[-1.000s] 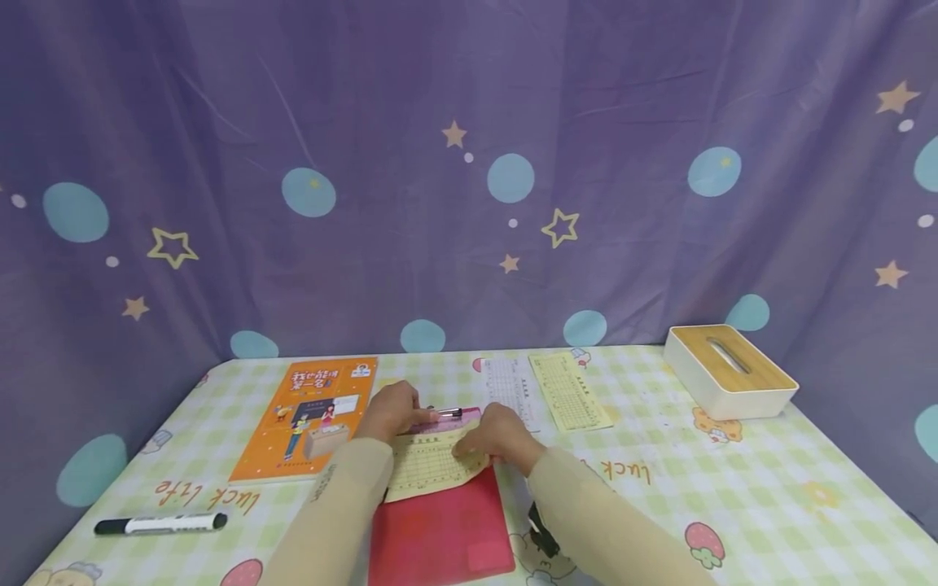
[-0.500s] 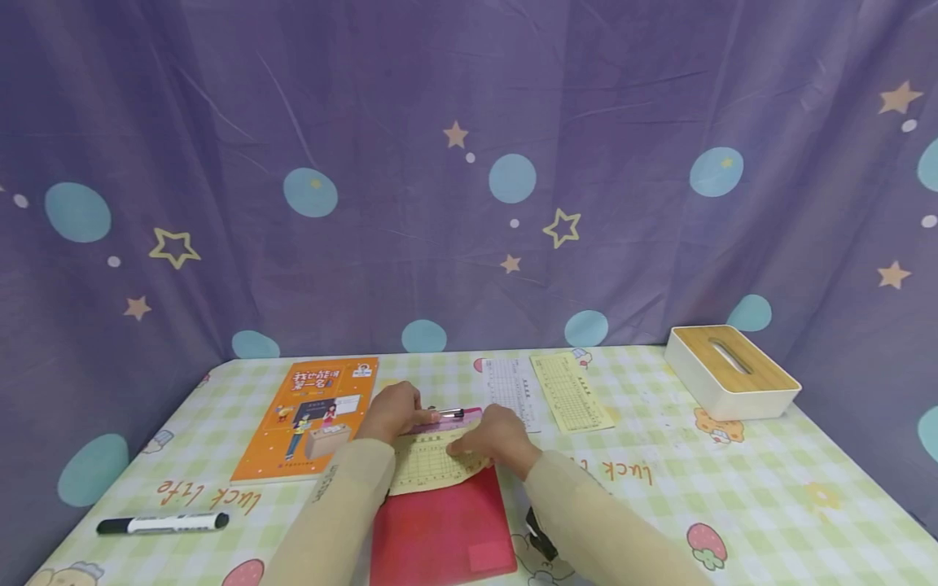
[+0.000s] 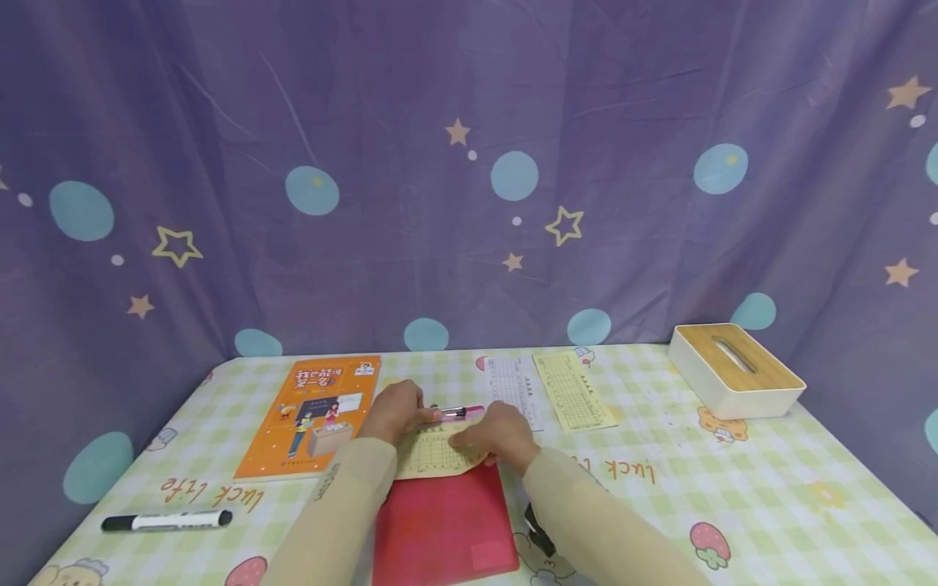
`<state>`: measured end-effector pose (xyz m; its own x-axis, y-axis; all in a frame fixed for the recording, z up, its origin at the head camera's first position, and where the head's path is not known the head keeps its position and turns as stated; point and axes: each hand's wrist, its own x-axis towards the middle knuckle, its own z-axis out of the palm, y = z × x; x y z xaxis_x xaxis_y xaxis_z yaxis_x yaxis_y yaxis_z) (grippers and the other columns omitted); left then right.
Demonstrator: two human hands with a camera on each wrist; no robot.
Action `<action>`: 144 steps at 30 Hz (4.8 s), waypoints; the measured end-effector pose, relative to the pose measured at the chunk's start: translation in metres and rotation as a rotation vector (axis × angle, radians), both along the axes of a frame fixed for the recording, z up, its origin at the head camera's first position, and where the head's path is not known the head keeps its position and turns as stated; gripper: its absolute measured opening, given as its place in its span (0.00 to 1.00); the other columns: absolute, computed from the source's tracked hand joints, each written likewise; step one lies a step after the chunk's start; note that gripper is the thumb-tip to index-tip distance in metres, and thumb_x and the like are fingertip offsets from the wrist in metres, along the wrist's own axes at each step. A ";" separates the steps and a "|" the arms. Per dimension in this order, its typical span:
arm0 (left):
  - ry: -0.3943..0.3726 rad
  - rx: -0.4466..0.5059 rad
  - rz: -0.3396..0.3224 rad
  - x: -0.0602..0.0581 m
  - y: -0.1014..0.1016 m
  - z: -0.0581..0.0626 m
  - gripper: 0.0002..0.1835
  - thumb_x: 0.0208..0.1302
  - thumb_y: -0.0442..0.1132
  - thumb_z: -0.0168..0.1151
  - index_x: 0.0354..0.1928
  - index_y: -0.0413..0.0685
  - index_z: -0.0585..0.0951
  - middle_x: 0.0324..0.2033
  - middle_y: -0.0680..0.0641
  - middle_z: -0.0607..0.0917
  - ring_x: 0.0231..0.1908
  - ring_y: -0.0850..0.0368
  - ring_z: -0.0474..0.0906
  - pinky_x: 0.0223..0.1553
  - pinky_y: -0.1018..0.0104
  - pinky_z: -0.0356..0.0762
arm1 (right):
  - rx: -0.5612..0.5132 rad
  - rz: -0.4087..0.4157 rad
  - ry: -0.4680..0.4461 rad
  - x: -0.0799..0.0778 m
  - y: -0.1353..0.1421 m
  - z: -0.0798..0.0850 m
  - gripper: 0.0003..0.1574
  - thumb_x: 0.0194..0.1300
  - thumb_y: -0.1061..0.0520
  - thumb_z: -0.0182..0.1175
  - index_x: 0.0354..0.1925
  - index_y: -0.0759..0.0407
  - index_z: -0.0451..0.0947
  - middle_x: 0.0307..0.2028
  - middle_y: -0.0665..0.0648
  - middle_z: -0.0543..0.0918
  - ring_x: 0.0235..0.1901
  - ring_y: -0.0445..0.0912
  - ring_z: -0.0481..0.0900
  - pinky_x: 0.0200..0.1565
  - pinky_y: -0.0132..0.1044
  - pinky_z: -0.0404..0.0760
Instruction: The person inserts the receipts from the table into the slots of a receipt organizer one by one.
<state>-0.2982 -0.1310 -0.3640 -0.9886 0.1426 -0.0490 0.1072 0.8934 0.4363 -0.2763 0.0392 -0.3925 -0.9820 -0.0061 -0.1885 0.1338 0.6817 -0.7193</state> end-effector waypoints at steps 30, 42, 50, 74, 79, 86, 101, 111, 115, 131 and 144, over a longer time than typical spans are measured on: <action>0.019 -0.047 0.050 0.003 0.006 0.005 0.22 0.59 0.46 0.75 0.18 0.43 0.75 0.17 0.51 0.71 0.23 0.57 0.64 0.29 0.65 0.65 | 0.068 -0.030 -0.001 -0.004 -0.005 -0.003 0.27 0.55 0.43 0.76 0.25 0.61 0.75 0.15 0.55 0.78 0.12 0.43 0.77 0.16 0.31 0.71; 0.009 -0.020 0.053 0.005 0.005 0.006 0.22 0.60 0.44 0.76 0.19 0.42 0.74 0.18 0.51 0.71 0.23 0.56 0.64 0.29 0.64 0.66 | 0.082 -0.027 0.011 -0.003 -0.004 -0.003 0.27 0.54 0.42 0.76 0.25 0.61 0.75 0.14 0.54 0.77 0.11 0.42 0.74 0.16 0.31 0.68; 0.033 -0.007 0.069 0.006 0.006 0.002 0.21 0.59 0.42 0.77 0.20 0.42 0.74 0.19 0.49 0.74 0.24 0.55 0.66 0.31 0.62 0.69 | 0.073 -0.002 0.032 -0.005 -0.001 -0.005 0.28 0.54 0.41 0.76 0.25 0.61 0.75 0.14 0.54 0.77 0.11 0.42 0.75 0.17 0.32 0.69; 0.090 -0.013 0.065 0.011 0.006 -0.008 0.20 0.60 0.43 0.76 0.25 0.42 0.73 0.22 0.47 0.75 0.26 0.52 0.69 0.34 0.59 0.70 | -0.022 0.165 0.069 -0.002 0.041 0.017 0.20 0.63 0.54 0.70 0.19 0.60 0.76 0.13 0.52 0.76 0.15 0.41 0.74 0.23 0.33 0.77; 0.078 -0.011 0.071 0.011 0.007 -0.009 0.19 0.60 0.43 0.75 0.26 0.41 0.75 0.23 0.47 0.76 0.27 0.52 0.71 0.35 0.58 0.72 | -0.006 0.214 0.156 -0.001 0.064 0.027 0.12 0.68 0.56 0.66 0.29 0.61 0.82 0.21 0.53 0.81 0.22 0.43 0.80 0.29 0.34 0.76; 0.079 -0.015 0.070 0.010 0.006 -0.009 0.19 0.60 0.43 0.75 0.26 0.42 0.74 0.23 0.47 0.76 0.27 0.52 0.70 0.35 0.58 0.72 | 0.019 0.144 0.185 -0.006 0.094 0.020 0.07 0.69 0.57 0.64 0.38 0.61 0.85 0.31 0.55 0.85 0.30 0.44 0.81 0.36 0.39 0.79; 0.052 -0.024 0.072 0.009 0.006 -0.010 0.18 0.61 0.43 0.74 0.28 0.41 0.75 0.24 0.46 0.76 0.28 0.52 0.70 0.36 0.58 0.71 | 0.164 -0.064 0.192 -0.013 0.082 -0.002 0.32 0.55 0.48 0.77 0.17 0.56 0.63 0.16 0.49 0.61 0.19 0.43 0.59 0.25 0.35 0.61; 0.064 -0.035 0.068 0.012 0.008 -0.007 0.18 0.61 0.43 0.74 0.27 0.42 0.74 0.24 0.47 0.75 0.28 0.52 0.70 0.36 0.58 0.72 | 0.254 -0.097 0.234 -0.013 0.069 -0.003 0.29 0.46 0.50 0.83 0.32 0.68 0.77 0.25 0.57 0.78 0.26 0.48 0.72 0.35 0.43 0.75; 0.061 -0.032 0.079 0.012 0.010 -0.007 0.17 0.61 0.43 0.74 0.28 0.41 0.75 0.24 0.46 0.76 0.29 0.51 0.71 0.38 0.58 0.72 | 0.260 -0.101 0.253 -0.012 0.067 0.001 0.29 0.45 0.51 0.84 0.31 0.68 0.77 0.24 0.57 0.78 0.26 0.48 0.72 0.34 0.42 0.75; 0.071 -0.055 0.066 0.010 0.009 -0.010 0.17 0.61 0.43 0.74 0.29 0.41 0.76 0.24 0.46 0.77 0.29 0.51 0.72 0.38 0.56 0.74 | 0.333 -0.111 0.175 -0.016 0.056 0.008 0.25 0.48 0.56 0.81 0.36 0.71 0.81 0.30 0.60 0.82 0.30 0.50 0.77 0.42 0.45 0.80; 0.068 -0.054 0.076 0.010 0.009 -0.010 0.16 0.61 0.43 0.74 0.30 0.41 0.77 0.25 0.46 0.78 0.29 0.51 0.72 0.38 0.57 0.73 | 0.272 -0.167 0.165 -0.018 0.051 0.007 0.29 0.46 0.60 0.82 0.42 0.73 0.79 0.33 0.62 0.82 0.32 0.51 0.77 0.41 0.44 0.80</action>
